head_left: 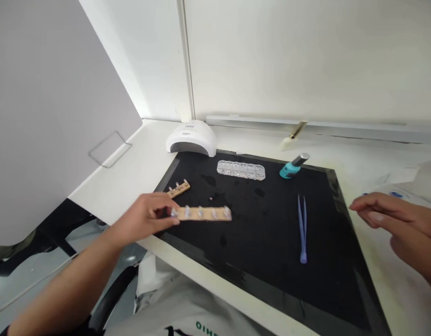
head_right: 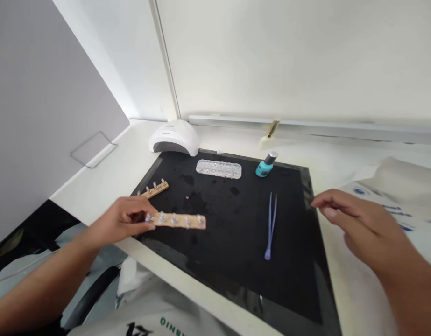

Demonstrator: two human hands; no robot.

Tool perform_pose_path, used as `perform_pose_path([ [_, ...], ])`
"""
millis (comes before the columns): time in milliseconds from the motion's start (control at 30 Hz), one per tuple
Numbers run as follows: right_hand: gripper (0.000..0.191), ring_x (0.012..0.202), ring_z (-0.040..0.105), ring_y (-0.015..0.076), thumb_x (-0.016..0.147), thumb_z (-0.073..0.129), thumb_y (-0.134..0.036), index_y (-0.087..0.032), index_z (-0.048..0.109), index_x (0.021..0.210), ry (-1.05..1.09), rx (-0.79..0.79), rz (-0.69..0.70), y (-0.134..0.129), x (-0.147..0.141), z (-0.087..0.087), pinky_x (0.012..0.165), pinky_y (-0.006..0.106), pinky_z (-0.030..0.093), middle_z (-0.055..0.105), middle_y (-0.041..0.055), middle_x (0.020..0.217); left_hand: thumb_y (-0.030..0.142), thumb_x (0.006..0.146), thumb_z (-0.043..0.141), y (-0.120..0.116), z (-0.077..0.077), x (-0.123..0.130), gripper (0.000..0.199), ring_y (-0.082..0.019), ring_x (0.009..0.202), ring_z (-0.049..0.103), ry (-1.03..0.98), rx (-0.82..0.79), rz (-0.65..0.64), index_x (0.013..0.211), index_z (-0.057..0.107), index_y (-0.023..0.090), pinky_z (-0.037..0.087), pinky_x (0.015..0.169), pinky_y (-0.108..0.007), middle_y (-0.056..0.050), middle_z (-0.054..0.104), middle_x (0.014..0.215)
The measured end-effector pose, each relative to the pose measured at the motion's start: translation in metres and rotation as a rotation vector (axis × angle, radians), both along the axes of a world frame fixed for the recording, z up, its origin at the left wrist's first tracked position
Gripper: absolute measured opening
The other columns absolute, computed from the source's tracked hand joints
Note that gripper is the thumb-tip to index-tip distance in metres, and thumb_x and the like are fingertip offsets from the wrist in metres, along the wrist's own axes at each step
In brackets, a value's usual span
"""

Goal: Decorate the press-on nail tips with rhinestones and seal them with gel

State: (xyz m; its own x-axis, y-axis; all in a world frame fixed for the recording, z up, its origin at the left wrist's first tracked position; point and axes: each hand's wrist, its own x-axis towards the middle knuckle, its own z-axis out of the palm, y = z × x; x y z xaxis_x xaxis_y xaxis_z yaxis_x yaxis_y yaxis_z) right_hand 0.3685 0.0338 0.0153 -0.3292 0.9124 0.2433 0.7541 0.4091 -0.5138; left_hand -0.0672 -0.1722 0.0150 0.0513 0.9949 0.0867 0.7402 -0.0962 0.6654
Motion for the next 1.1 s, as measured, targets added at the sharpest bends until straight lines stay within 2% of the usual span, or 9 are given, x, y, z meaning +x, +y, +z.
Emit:
perform_pose_path([
  [133, 0.029, 0.069, 0.061, 0.0267, 0.068, 0.052, -0.052, -0.025, 0.062, 0.075, 0.044, -0.082, 0.003, 0.009, 0.006, -0.007, 0.067, 0.038, 0.043, 0.066, 0.003, 0.07, 0.041, 0.08, 0.072, -0.005, 0.018, -0.049, 0.029, -0.008, 0.052, 0.038, 0.028, 0.078, 0.265, 0.096, 0.072, 0.016, 0.03, 0.048, -0.022, 0.001, 0.054, 0.064],
  [233, 0.032, 0.069, 0.061, 0.027, 0.066, 0.053, -0.054, -0.025, 0.063, 0.074, 0.049, -0.082, 0.003, 0.014, 0.011, -0.012, 0.067, 0.039, 0.043, 0.066, 0.0032, 0.07, 0.042, 0.077, 0.073, 0.003, 0.025, -0.073, 0.031, -0.008, 0.05, 0.036, 0.057, 0.081, 0.405, 0.092, 0.071, 0.014, 0.029, 0.046, -0.022, 0.003, 0.05, 0.059],
  [300, 0.031, 0.07, 0.061, 0.0271, 0.067, 0.052, -0.053, -0.025, 0.063, 0.076, 0.045, -0.074, -0.009, 0.013, 0.012, -0.012, 0.067, 0.038, 0.043, 0.066, 0.0032, 0.071, 0.04, 0.077, 0.074, 0.013, 0.023, -0.082, 0.03, -0.007, 0.05, 0.039, 0.081, 0.041, 0.454, 0.09, 0.07, 0.013, 0.032, 0.046, -0.021, 0.004, 0.05, 0.059],
  [367, 0.029, 0.072, 0.062, 0.0271, 0.069, 0.051, -0.051, -0.025, 0.062, 0.077, 0.039, -0.073, -0.02, 0.011, 0.012, -0.011, 0.068, 0.038, 0.043, 0.067, 0.0032, 0.073, 0.039, 0.081, 0.072, 0.026, 0.017, -0.086, 0.028, -0.008, 0.053, 0.046, 0.108, -0.019, 0.473, 0.089, 0.068, 0.012, 0.039, 0.049, -0.021, 0.003, 0.055, 0.063],
  [467, 0.025, 0.076, 0.061, 0.0272, 0.071, 0.051, -0.047, -0.025, 0.061, 0.079, 0.046, -0.064, -0.015, 0.007, 0.011, -0.006, 0.07, 0.038, 0.044, 0.067, 0.0032, 0.076, 0.037, 0.093, 0.062, 0.05, 0.004, -0.089, 0.027, -0.014, 0.074, 0.062, 0.142, -0.106, 0.469, 0.101, 0.063, 0.011, 0.055, 0.067, -0.029, -0.003, 0.065, 0.09],
  [533, 0.023, 0.077, 0.062, 0.0277, 0.072, 0.051, -0.045, -0.026, 0.06, 0.079, 0.046, -0.062, -0.004, 0.006, 0.011, -0.004, 0.071, 0.038, 0.044, 0.067, 0.0033, 0.077, 0.036, 0.095, 0.059, 0.069, -0.004, -0.091, 0.029, -0.019, 0.091, 0.065, 0.157, -0.142, 0.457, 0.112, 0.061, 0.012, 0.057, 0.079, -0.036, -0.007, 0.065, 0.107],
  [600, 0.022, 0.077, 0.062, 0.0281, 0.072, 0.051, -0.045, -0.026, 0.06, 0.079, 0.052, -0.053, 0.002, 0.006, 0.012, -0.002, 0.07, 0.038, 0.045, 0.067, 0.0034, 0.077, 0.035, 0.095, 0.059, 0.087, -0.01, -0.092, 0.031, -0.022, 0.1, 0.064, 0.171, -0.157, 0.447, 0.117, 0.06, 0.013, 0.057, 0.085, -0.04, -0.008, 0.063, 0.116],
  [767, 0.021, 0.076, 0.06, 0.0263, 0.076, 0.051, -0.044, -0.025, 0.06, 0.081, 0.097, -0.029, 0.041, 0.007, 0.019, -0.002, 0.072, 0.036, 0.042, 0.065, 0.0023, 0.077, 0.035, 0.095, 0.059, 0.123, -0.018, -0.089, 0.033, -0.023, 0.103, 0.063, 0.197, -0.151, 0.435, 0.12, 0.059, 0.014, 0.056, 0.087, -0.042, -0.009, 0.062, 0.12],
  [1100, 0.02, 0.071, 0.058, 0.0244, 0.079, 0.05, -0.044, -0.025, 0.058, 0.079, 0.123, -0.037, 0.079, 0.003, 0.021, 0.002, 0.068, 0.035, 0.043, 0.063, 0.0024, 0.074, 0.035, 0.095, 0.059, 0.174, -0.025, -0.064, 0.034, -0.023, 0.104, 0.063, 0.252, -0.147, 0.412, 0.122, 0.058, 0.014, 0.056, 0.088, -0.043, -0.009, 0.061, 0.121],
])
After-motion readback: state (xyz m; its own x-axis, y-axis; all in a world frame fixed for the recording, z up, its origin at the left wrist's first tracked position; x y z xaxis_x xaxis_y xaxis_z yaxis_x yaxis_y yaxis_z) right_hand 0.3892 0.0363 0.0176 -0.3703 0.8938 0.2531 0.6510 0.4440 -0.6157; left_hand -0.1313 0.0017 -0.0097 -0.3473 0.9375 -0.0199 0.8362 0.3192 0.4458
